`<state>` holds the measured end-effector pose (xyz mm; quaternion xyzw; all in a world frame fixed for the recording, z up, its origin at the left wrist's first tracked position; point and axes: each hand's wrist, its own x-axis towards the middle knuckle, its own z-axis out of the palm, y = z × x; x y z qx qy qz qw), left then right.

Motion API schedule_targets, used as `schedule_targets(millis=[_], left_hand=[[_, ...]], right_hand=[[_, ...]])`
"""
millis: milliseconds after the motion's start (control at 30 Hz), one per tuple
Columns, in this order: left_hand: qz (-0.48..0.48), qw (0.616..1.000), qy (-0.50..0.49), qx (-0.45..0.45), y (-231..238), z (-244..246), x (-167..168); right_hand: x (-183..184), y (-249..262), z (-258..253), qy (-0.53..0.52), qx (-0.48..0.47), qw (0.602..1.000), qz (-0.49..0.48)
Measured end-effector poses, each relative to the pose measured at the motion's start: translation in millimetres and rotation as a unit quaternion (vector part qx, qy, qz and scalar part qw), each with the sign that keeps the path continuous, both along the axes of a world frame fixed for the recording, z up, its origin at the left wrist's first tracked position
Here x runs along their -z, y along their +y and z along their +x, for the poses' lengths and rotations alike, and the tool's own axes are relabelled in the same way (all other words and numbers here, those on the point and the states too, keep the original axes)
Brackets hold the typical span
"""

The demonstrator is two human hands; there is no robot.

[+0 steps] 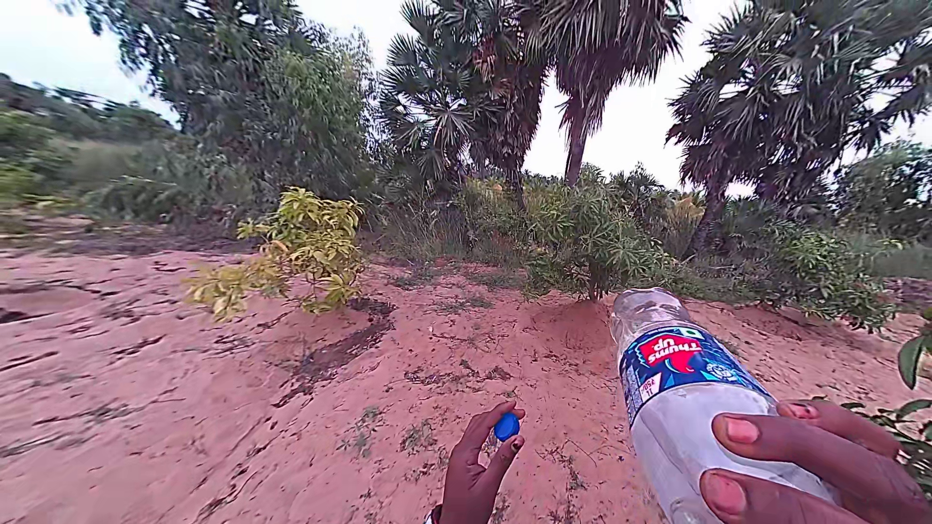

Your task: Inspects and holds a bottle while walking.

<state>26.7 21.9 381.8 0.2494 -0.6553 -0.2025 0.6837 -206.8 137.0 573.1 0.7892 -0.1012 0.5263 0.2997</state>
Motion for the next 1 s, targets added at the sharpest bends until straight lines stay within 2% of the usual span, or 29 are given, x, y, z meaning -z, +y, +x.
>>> schedule_targets(millis=[433,600,767,1000], left_hand=[[0.021,0.999,0.017,-0.019,-1.7,11.7,4.6],[0.018,0.999,0.014,-0.025,-3.7,16.3,7.8],[0.014,0.999,0.012,-0.03,-1.8,17.3,4.4],[0.02,0.999,0.012,-0.034,7.5,26.0,-0.9]], right_hand=[[-4.1,-13.4,14.3,0.004,-0.022,1.0,0.011],[3.7,-16.0,22.1,-0.002,-0.066,0.994,0.084],[20.9,-27.7,29.9,-0.058,-0.128,0.972,0.187],[43.8,-41.5,25.7,-0.08,-0.14,0.951,0.264]])
